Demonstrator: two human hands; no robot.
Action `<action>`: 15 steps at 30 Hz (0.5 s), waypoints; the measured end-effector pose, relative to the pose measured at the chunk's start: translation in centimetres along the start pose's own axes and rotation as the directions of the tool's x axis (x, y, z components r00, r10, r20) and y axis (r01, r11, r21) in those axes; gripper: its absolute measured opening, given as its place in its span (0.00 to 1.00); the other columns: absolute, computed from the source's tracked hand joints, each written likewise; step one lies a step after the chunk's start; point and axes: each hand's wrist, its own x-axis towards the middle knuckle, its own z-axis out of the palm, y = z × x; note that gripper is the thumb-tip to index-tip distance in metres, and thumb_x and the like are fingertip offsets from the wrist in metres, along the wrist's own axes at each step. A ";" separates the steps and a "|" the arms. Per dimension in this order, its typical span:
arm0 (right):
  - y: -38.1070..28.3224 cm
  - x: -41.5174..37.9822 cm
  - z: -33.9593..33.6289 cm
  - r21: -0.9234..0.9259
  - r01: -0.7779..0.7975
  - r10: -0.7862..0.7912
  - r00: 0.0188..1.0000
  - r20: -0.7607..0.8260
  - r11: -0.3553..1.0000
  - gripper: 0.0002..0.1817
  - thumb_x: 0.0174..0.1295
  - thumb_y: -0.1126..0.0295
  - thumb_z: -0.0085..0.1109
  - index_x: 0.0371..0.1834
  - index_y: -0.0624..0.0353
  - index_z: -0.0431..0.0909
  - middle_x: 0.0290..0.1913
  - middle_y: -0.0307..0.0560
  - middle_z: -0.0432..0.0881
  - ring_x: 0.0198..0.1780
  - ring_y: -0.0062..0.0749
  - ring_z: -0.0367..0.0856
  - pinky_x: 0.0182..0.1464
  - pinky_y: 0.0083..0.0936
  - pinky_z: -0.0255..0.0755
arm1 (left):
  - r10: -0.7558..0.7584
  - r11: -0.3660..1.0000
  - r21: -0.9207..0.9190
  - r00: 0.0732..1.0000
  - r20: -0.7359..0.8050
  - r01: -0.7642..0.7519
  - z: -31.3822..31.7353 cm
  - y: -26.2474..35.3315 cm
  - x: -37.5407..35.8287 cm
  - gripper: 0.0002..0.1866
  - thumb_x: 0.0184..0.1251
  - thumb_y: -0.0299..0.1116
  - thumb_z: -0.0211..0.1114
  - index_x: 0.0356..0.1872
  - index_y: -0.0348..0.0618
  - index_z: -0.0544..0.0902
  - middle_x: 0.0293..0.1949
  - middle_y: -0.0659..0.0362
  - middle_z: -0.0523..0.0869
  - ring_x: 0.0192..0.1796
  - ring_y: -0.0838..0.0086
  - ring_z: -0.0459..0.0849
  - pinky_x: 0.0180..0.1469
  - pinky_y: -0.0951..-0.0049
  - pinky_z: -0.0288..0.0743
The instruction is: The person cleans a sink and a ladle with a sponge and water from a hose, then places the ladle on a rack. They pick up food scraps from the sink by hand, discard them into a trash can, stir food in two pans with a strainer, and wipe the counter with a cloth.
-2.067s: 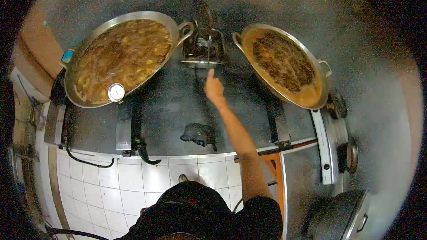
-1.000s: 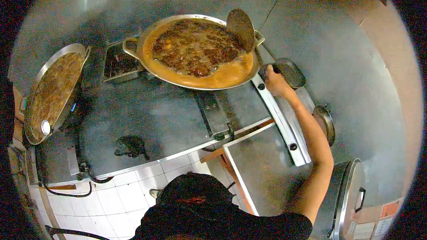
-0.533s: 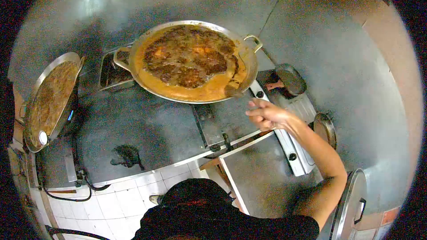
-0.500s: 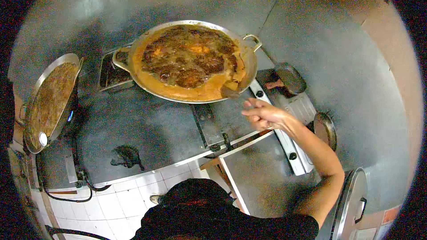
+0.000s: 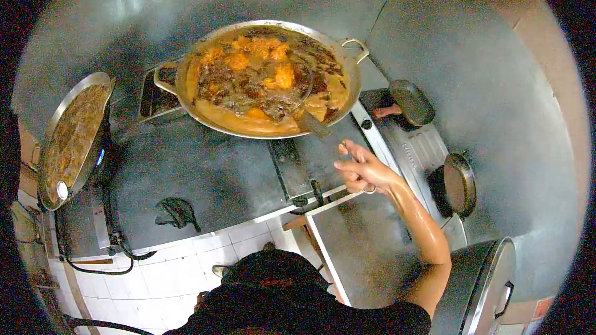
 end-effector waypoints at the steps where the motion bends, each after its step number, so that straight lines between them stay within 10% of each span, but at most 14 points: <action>1: 0.4 -0.4 0.0 0.010 0.018 -0.018 1.000 -0.008 1.000 0.13 0.55 0.72 0.46 0.33 0.48 0.51 0.12 0.31 0.53 0.07 0.11 0.46 0.07 0.12 0.35 | -0.014 0.998 0.054 0.998 -0.059 0.017 0.5 0.4 -0.6 0.12 0.54 0.47 0.52 0.39 0.61 0.67 0.42 0.59 0.74 0.38 0.59 0.74 0.35 0.54 0.61; 10: 2.2 -3.4 -0.3 -0.063 0.085 -0.091 0.992 -0.093 0.994 0.10 0.56 0.76 0.43 0.33 0.50 0.52 0.10 0.30 0.53 0.08 0.12 0.47 0.09 0.11 0.39 | 0.057 0.994 0.097 0.990 -0.130 -0.045 1.0 1.4 -1.8 0.14 0.50 0.48 0.52 0.34 0.55 0.71 0.39 0.60 0.76 0.30 0.67 0.75 0.30 0.64 0.64; 13: 2.6 -4.0 0.0 -0.286 0.081 -0.129 0.980 -0.152 0.955 0.10 0.56 0.76 0.42 0.32 0.52 0.51 0.11 0.31 0.56 0.08 0.13 0.51 0.09 0.12 0.42 | 0.274 0.760 0.577 0.952 0.136 -0.301 2.1 3.9 -2.4 0.14 0.55 0.44 0.51 0.33 0.46 0.75 0.21 0.64 0.79 0.22 0.75 0.77 0.22 0.77 0.70; 15: 2.8 -4.1 0.0 -0.425 0.089 -0.169 0.973 -0.154 0.901 0.09 0.55 0.76 0.42 0.33 0.53 0.52 0.11 0.32 0.57 0.08 0.14 0.53 0.09 0.13 0.44 | 0.304 0.504 0.738 0.892 0.335 -0.449 5.7 10.5 -7.4 0.14 0.57 0.42 0.49 0.37 0.45 0.75 0.29 0.59 0.80 0.31 0.72 0.78 0.32 0.73 0.72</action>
